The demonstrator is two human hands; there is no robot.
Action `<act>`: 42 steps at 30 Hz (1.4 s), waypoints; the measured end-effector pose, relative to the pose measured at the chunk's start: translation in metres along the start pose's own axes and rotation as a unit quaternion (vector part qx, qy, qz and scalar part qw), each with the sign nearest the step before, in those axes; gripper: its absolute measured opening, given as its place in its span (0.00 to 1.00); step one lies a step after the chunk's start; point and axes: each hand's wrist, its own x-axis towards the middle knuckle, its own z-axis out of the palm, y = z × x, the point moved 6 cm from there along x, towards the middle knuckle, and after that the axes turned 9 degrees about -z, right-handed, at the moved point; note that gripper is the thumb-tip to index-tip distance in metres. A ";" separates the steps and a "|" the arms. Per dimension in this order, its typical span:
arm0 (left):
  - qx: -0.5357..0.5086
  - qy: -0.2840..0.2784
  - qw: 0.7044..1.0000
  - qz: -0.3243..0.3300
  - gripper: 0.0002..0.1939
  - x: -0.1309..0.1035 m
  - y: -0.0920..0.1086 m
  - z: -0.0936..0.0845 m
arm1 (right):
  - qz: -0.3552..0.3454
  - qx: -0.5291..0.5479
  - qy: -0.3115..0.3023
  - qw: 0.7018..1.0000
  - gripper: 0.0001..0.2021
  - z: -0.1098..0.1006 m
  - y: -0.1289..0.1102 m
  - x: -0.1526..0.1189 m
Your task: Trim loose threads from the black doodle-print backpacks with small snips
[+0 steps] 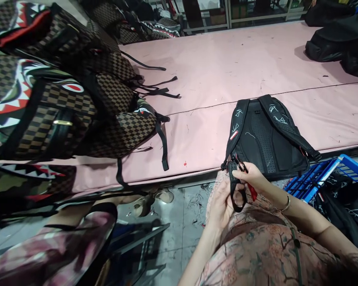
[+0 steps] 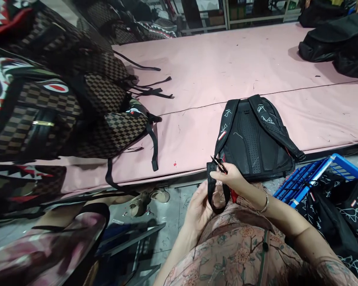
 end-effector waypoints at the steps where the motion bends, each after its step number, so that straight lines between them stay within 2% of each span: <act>1: 0.035 0.036 0.998 0.041 0.13 -0.001 0.003 -0.005 | 0.000 -0.005 0.006 1.000 0.20 0.000 0.000 0.000; 4: 0.152 0.132 0.970 0.140 0.12 -0.008 0.015 -0.018 | -0.019 -0.054 -0.011 0.998 0.19 0.003 0.002 0.001; 6: 0.184 0.159 0.956 0.162 0.11 -0.010 0.020 -0.022 | -0.051 -0.112 -0.008 0.992 0.14 0.000 0.003 -0.001; 8: 0.158 0.161 0.962 0.154 0.11 -0.010 0.022 -0.023 | -0.099 -0.178 0.016 0.979 0.09 -0.005 -0.001 -0.005; 10: 0.115 0.163 0.969 0.146 0.11 -0.011 0.023 -0.023 | -0.156 -0.250 0.039 0.955 0.10 -0.012 -0.009 -0.012; 12: 0.096 0.169 0.969 0.150 0.12 -0.012 0.025 -0.023 | -0.209 -0.319 0.025 0.924 0.09 -0.015 -0.018 -0.021; 14: 0.103 0.173 0.967 0.159 0.11 -0.013 0.027 -0.023 | -0.249 -0.369 -0.018 0.895 0.08 -0.014 -0.024 -0.029; 16: 0.129 0.178 0.961 0.169 0.12 -0.014 0.028 -0.023 | -0.270 -0.398 -0.061 0.875 0.10 -0.012 -0.027 -0.035; 19: 0.175 0.186 0.949 0.185 0.12 -0.015 0.027 -0.024 | -0.287 -0.422 -0.090 0.855 0.14 -0.009 -0.027 -0.036; 25: 0.205 0.194 0.941 0.187 0.10 -0.016 0.024 -0.026 | -0.329 -0.437 -0.087 0.832 0.17 -0.003 -0.029 -0.035; 30: 0.200 0.185 0.943 0.189 0.11 -0.017 0.025 -0.024 | -0.315 -0.419 -0.055 0.850 0.12 -0.005 -0.029 -0.039; 33: 0.197 0.165 0.948 0.186 0.10 -0.020 0.028 -0.030 | -0.302 -0.425 -0.073 0.850 0.11 -0.005 -0.026 -0.042; 35: 0.208 0.108 0.963 0.134 0.13 -0.016 0.029 -0.039 | -0.291 -0.401 -0.093 0.864 0.10 -0.007 -0.024 -0.044; 37: 0.225 0.048 0.971 0.059 0.22 -0.004 0.029 -0.054 | -0.273 -0.334 -0.086 0.898 0.09 -0.013 -0.022 -0.044; 38: 0.229 0.041 0.972 0.033 0.26 0.004 0.031 -0.064 | -0.258 -0.296 -0.073 0.917 0.09 -0.017 -0.020 -0.044; 39: 0.224 0.073 0.971 0.033 0.28 0.015 0.038 -0.078 | -0.238 -0.258 -0.057 0.934 0.09 -0.021 -0.017 -0.042; 40: 0.210 0.129 0.967 0.061 0.26 0.026 0.047 -0.093 | -0.215 -0.226 -0.040 0.949 0.09 -0.025 -0.014 -0.041; 42: 0.189 0.177 0.962 0.088 0.23 0.053 0.057 -0.110 | -0.169 -0.178 -0.015 0.969 0.10 -0.029 -0.006 -0.038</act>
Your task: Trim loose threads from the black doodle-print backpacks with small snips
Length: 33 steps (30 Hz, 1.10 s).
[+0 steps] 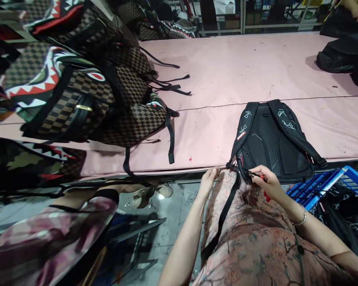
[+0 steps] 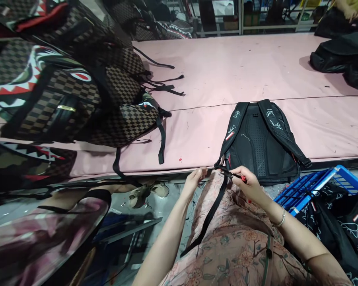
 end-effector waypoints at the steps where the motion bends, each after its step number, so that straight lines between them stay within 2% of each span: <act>1: -0.006 0.006 1.000 -0.004 0.22 0.016 -0.002 0.002 | 0.020 0.016 0.007 1.000 0.10 0.001 0.003 0.000; 4: -0.006 -0.022 0.999 -0.046 0.19 0.050 -0.012 0.020 | 0.064 0.036 0.031 0.997 0.11 0.002 0.011 -0.001; 7: -0.005 -0.060 0.995 -0.079 0.15 0.057 -0.019 0.037 | 0.104 0.047 0.069 0.991 0.12 -0.001 0.017 -0.003; 10: -0.016 -0.092 0.993 -0.067 0.14 0.040 -0.014 0.045 | 0.107 0.030 0.099 0.989 0.12 -0.006 0.020 -0.003; 14: -0.043 -0.093 0.995 0.013 0.17 0.000 0.003 0.051 | 0.062 -0.065 0.105 0.990 0.10 -0.006 0.014 0.004; 17: -0.040 -0.081 0.992 0.083 0.17 -0.028 0.011 0.060 | -0.025 -0.169 0.084 0.982 0.07 -0.002 -0.004 0.010; 20: -0.031 -0.054 0.989 0.131 0.16 -0.046 0.011 0.066 | -0.126 -0.272 0.058 0.952 0.08 0.001 -0.024 0.011; 25: -0.022 -0.018 0.988 0.151 0.16 -0.058 0.008 0.067 | -0.148 -0.383 -0.001 0.912 0.11 -0.001 -0.026 0.010; 29: 0.004 -0.009 0.987 0.162 0.16 -0.059 0.006 0.069 | -0.148 -0.409 -0.059 0.898 0.12 0.004 -0.024 0.012; 33: 0.042 0.011 0.981 0.188 0.15 -0.060 0.005 0.070 | -0.149 -0.430 -0.089 0.886 0.12 0.006 -0.026 0.015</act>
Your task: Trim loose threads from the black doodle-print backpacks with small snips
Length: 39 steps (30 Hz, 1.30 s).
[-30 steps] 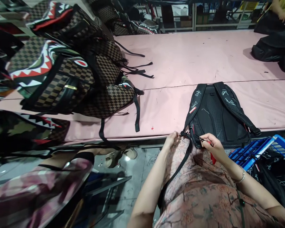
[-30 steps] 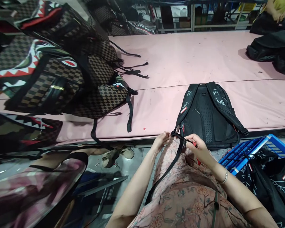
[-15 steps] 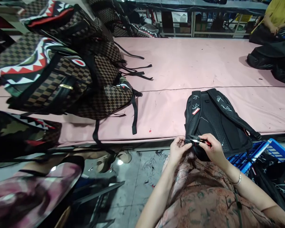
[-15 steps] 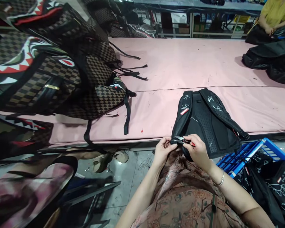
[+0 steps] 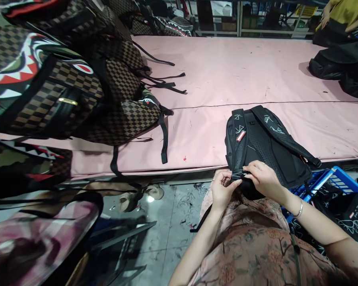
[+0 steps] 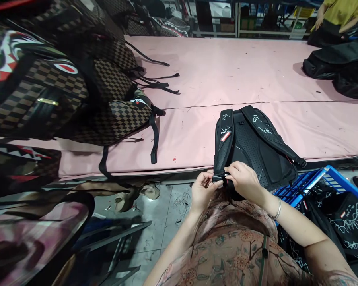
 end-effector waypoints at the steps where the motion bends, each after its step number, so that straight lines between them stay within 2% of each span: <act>1: 0.007 0.002 1.000 0.003 0.15 0.000 0.000 0.000 | -0.002 -0.003 -0.003 1.000 0.12 0.000 0.000 0.000; 7: 0.020 0.010 1.000 0.004 0.16 -0.002 0.002 0.000 | 0.006 0.015 0.017 1.000 0.11 -0.003 0.005 -0.002; 10: -0.009 0.003 1.000 -0.014 0.16 -0.002 0.002 -0.001 | 0.041 0.098 0.061 0.992 0.09 -0.005 0.012 -0.003; 14: -0.031 0.009 0.999 -0.012 0.15 -0.002 -0.001 -0.002 | 0.144 0.270 0.109 0.946 0.08 0.009 0.029 0.006; 17: -0.025 -0.015 1.000 -0.005 0.16 -0.002 -0.007 0.004 | 0.191 0.365 0.060 0.909 0.10 0.034 0.031 0.025; 19: -0.006 -0.023 1.000 0.003 0.19 0.000 -0.012 0.007 | 0.204 0.345 0.045 0.915 0.09 0.043 0.030 0.041; 22: 0.019 0.060 0.997 0.045 0.27 0.005 -0.014 -0.001 | 0.200 0.206 0.065 0.956 0.05 0.038 0.026 0.062; 24: 0.027 0.116 0.991 0.066 0.26 0.008 -0.014 -0.009 | 0.194 0.127 0.052 0.971 0.05 0.033 0.022 0.073; 25: 0.028 0.121 0.990 0.065 0.23 0.009 -0.014 -0.012 | 0.192 0.109 0.042 0.974 0.05 0.033 0.020 0.077; 27: -0.002 0.095 0.995 0.042 0.19 0.013 -0.018 -0.013 | 0.187 0.111 0.018 0.976 0.04 0.033 0.020 0.082; 30: -0.143 0.035 0.988 -0.050 0.17 0.017 -0.027 -0.013 | 0.161 0.179 -0.010 0.971 0.10 0.037 0.022 0.081; 33: -0.233 -0.003 0.962 -0.142 0.15 0.018 -0.034 -0.012 | 0.117 0.215 0.028 0.969 0.10 0.034 0.029 0.069; 36: -0.254 -0.028 0.948 -0.192 0.12 0.017 -0.037 -0.012 | 0.060 0.150 0.067 0.985 0.07 0.031 0.036 0.048; 39: -0.276 -0.041 0.935 -0.221 0.09 0.018 -0.040 -0.011 | 0.005 0.082 0.059 0.995 0.06 0.035 0.041 0.029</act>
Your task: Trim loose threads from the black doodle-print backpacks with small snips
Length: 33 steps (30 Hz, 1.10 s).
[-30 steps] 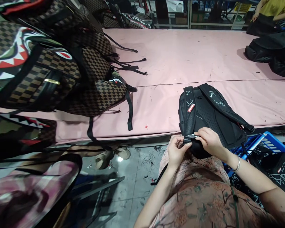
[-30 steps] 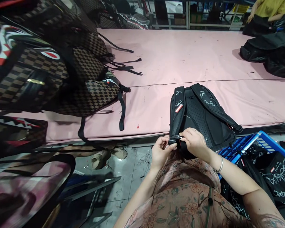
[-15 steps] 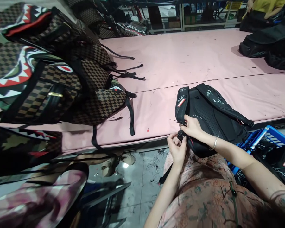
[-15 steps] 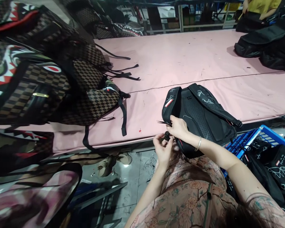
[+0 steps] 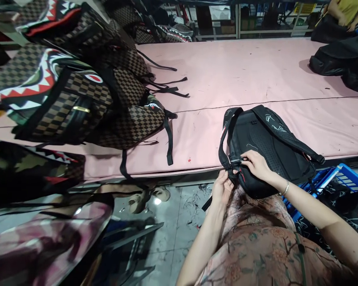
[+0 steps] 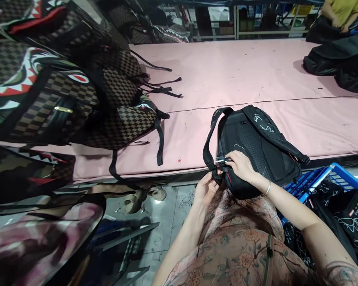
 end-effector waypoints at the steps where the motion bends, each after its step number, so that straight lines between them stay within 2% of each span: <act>1: -0.005 -0.002 1.000 -0.007 0.08 0.001 -0.001 0.000 | -0.018 -0.008 -0.005 1.000 0.06 0.001 0.000 -0.004; 6: -0.012 -0.007 1.000 -0.023 0.08 0.001 -0.004 0.004 | -0.085 -0.044 -0.030 0.995 0.08 0.004 -0.007 -0.009; 11: -0.006 -0.011 1.000 -0.019 0.10 -0.001 -0.003 0.006 | -0.093 -0.081 -0.035 0.992 0.08 0.005 -0.015 -0.003; 17: -0.006 -0.011 1.000 -0.017 0.10 -0.002 -0.003 0.006 | -0.101 -0.078 -0.022 0.992 0.09 0.001 -0.017 -0.005; 23: -0.007 -0.012 1.000 -0.013 0.10 -0.002 -0.003 0.010 | -0.124 -0.113 -0.062 0.984 0.09 0.006 -0.027 -0.002; 27: -0.007 -0.005 1.000 -0.007 0.09 -0.004 -0.003 0.010 | -0.103 -0.120 -0.057 0.986 0.09 0.009 -0.028 0.001; 30: -0.010 0.002 1.000 -0.001 0.08 -0.004 -0.003 0.007 | -0.076 -0.063 -0.028 0.995 0.09 0.007 -0.024 0.000; 33: -0.008 0.007 1.000 0.002 0.09 -0.002 -0.003 0.004 | 0.009 0.034 0.015 0.999 0.07 0.004 -0.012 -0.002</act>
